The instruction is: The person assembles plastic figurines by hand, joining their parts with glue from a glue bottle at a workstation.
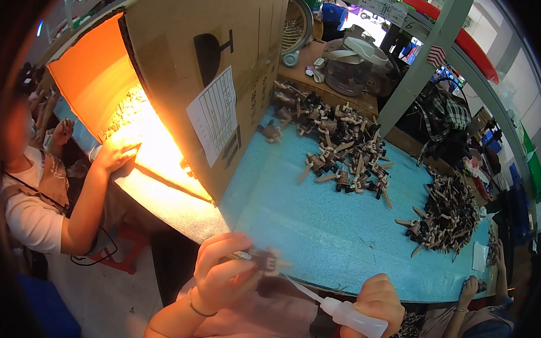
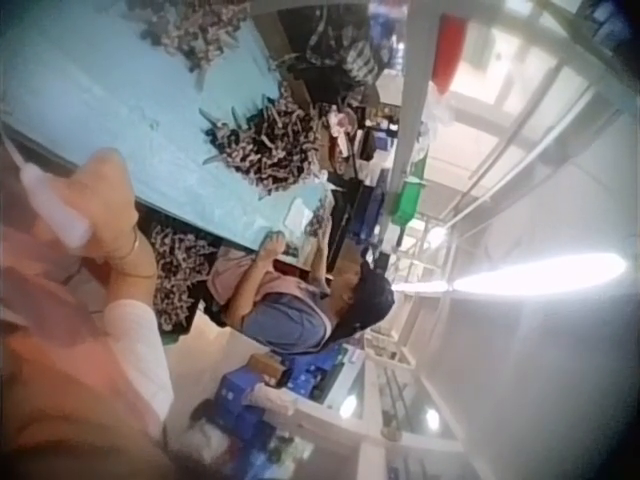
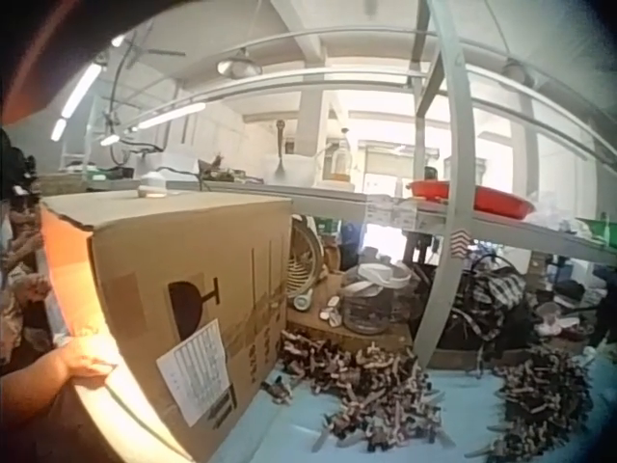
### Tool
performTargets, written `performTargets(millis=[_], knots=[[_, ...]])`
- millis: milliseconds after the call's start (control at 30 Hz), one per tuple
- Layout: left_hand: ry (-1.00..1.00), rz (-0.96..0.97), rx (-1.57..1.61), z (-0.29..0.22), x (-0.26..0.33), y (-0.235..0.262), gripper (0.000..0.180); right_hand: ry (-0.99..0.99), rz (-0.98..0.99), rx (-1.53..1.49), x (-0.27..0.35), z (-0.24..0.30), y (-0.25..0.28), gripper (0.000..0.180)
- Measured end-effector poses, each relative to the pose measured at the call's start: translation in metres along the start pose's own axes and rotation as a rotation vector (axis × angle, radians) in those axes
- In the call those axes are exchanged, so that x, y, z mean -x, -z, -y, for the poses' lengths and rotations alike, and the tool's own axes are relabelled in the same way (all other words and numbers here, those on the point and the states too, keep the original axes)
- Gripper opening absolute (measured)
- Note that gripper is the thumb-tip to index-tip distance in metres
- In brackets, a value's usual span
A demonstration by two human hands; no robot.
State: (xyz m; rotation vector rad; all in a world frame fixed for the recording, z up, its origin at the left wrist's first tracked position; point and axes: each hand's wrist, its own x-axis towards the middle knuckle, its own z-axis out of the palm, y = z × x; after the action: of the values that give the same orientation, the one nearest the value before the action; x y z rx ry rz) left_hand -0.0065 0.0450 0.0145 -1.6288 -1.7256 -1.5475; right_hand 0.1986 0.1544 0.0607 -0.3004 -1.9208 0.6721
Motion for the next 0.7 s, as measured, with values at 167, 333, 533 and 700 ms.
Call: performTargets(millis=[167, 333, 533, 700], knots=[[0.011, 0.005, -0.011, 0.002, 0.002, 0.002, 0.04, 0.092, 0.197, -0.089, -0.027, 0.012, 0.003, 0.032], [0.017, -0.006, 0.009, 0.001, 0.0, 0.001, 0.04, 0.023, 0.162, -0.095, -0.016, 0.009, 0.006, 0.042], [0.085, 0.0, 0.145, 0.006, 0.004, 0.001, 0.039, 0.033, 0.076, -0.136, -0.025, 0.014, -0.002, 0.043], [0.128, -0.014, 0.219, 0.005, 0.005, 0.0, 0.038, -0.051, 0.045, -0.129, -0.015, 0.012, -0.002, 0.042]])
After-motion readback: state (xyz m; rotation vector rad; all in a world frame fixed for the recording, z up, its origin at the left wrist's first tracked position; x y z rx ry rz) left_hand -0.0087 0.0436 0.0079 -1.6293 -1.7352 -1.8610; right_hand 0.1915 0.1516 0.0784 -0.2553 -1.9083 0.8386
